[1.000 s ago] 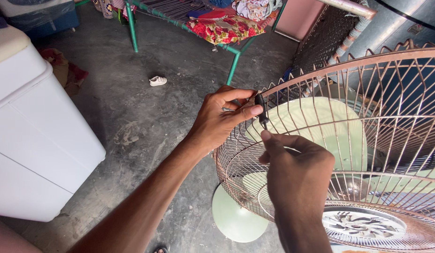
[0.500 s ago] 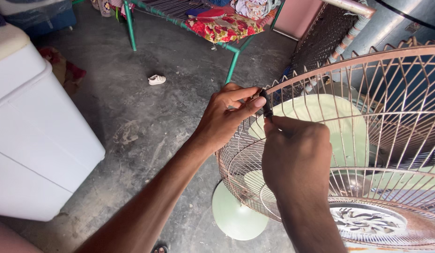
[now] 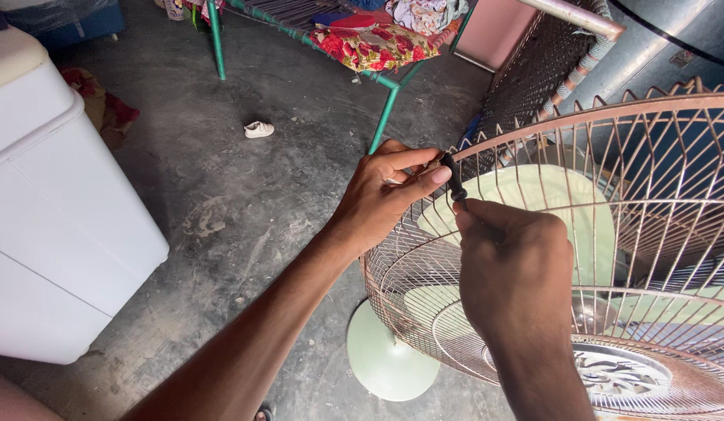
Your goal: The person uses a screwdriver to tighten screws on the front wire cage of a standing electric fan. They work around the perimeter of the cage, securing multiple fasteners to stabilize the assembly.
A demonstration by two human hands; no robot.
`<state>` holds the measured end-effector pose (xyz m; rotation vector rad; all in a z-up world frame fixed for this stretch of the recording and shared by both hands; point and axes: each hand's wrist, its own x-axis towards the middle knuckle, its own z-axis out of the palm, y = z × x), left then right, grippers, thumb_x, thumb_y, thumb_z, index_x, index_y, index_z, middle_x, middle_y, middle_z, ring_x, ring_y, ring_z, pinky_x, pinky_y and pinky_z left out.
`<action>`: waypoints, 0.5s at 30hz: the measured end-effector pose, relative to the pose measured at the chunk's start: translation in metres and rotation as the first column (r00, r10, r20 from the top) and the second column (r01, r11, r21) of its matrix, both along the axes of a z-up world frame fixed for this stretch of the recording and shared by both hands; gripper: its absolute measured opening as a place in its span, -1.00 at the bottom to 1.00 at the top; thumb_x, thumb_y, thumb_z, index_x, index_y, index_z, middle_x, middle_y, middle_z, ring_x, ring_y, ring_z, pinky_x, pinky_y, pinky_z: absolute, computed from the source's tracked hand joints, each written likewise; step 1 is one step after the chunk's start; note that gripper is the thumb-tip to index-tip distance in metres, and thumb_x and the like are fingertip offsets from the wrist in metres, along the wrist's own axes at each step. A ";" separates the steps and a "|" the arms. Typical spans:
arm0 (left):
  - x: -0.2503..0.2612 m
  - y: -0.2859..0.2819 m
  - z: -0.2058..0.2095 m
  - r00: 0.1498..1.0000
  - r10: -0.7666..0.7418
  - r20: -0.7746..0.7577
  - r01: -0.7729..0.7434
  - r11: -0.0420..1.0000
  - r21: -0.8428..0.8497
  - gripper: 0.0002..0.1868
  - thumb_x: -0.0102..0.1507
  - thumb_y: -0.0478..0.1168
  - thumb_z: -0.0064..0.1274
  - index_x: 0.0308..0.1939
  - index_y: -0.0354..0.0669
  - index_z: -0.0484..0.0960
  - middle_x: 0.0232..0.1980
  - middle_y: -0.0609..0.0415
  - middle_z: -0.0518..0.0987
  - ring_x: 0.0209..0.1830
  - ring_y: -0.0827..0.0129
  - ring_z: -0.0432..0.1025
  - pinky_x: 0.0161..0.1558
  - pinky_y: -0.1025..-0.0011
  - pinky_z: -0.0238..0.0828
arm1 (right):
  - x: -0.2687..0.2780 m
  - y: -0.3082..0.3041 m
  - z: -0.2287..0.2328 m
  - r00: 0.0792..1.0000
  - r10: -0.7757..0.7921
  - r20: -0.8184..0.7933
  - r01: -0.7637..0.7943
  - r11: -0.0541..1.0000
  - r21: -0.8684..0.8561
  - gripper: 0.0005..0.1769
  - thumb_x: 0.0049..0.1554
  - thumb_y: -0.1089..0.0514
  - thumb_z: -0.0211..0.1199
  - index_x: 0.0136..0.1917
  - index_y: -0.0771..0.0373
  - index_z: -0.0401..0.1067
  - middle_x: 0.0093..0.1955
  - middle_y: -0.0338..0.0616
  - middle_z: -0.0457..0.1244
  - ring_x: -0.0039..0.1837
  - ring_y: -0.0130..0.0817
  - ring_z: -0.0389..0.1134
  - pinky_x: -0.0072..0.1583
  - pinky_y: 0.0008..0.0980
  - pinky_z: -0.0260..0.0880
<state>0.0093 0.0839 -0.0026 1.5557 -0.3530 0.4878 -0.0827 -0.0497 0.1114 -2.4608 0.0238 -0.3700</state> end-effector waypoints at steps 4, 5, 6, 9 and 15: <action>0.000 0.001 0.000 1.000 -0.020 -0.002 0.020 1.000 -0.006 -0.44 0.26 0.11 0.19 0.12 -0.30 0.69 -0.05 0.05 0.52 -0.07 0.30 0.60 -0.12 0.38 0.58 | 0.002 -0.004 -0.002 0.997 -0.021 -0.073 0.024 0.999 0.028 -0.73 0.14 0.12 0.26 0.08 0.17 0.63 -0.34 0.03 0.44 -0.35 -0.33 0.42 -0.18 -0.27 0.40; -0.001 0.002 0.000 1.000 -0.028 0.014 0.028 0.999 -0.015 -0.45 0.26 0.10 0.20 0.11 -0.31 0.69 -0.05 0.06 0.53 -0.07 0.30 0.59 -0.10 0.39 0.59 | 0.003 -0.006 -0.003 0.998 -0.013 -0.069 0.015 1.000 0.018 -0.73 0.14 0.12 0.27 0.08 0.17 0.63 -0.34 -0.01 0.44 -0.35 -0.36 0.42 -0.19 -0.29 0.39; -0.002 0.002 -0.001 0.999 -0.036 0.029 0.037 0.999 -0.023 -0.46 0.27 0.09 0.21 0.10 -0.31 0.70 -0.05 0.06 0.53 -0.06 0.31 0.59 -0.09 0.39 0.59 | 0.004 -0.007 -0.003 0.998 -0.006 -0.065 0.007 1.000 0.008 -0.73 0.13 0.11 0.27 0.07 0.17 0.63 -0.34 -0.05 0.44 -0.35 -0.39 0.42 -0.19 -0.31 0.39; -0.006 0.003 -0.001 0.999 -0.027 0.018 0.026 1.000 0.013 -0.51 0.24 -0.01 0.26 0.09 -0.32 0.71 -0.09 0.07 0.53 -0.13 0.31 0.55 -0.15 0.37 0.54 | 0.011 -0.011 0.001 0.994 0.092 -0.060 -0.090 0.995 0.035 -0.72 0.21 0.10 0.28 0.14 0.16 0.67 -0.39 -0.03 0.39 -0.40 -0.35 0.30 -0.30 -0.25 0.27; -0.020 -0.003 -0.004 0.996 -0.004 0.087 0.005 1.000 -0.008 -0.66 0.31 -0.14 0.21 0.07 -0.29 0.66 -0.01 0.07 0.55 -0.03 0.36 0.57 0.01 0.37 0.58 | 0.012 -0.008 -0.003 0.995 0.096 -0.041 -0.095 0.995 0.025 -0.76 0.19 0.09 0.29 0.05 0.25 0.61 -0.47 -0.10 0.34 -0.48 -0.38 0.28 -0.38 -0.31 0.22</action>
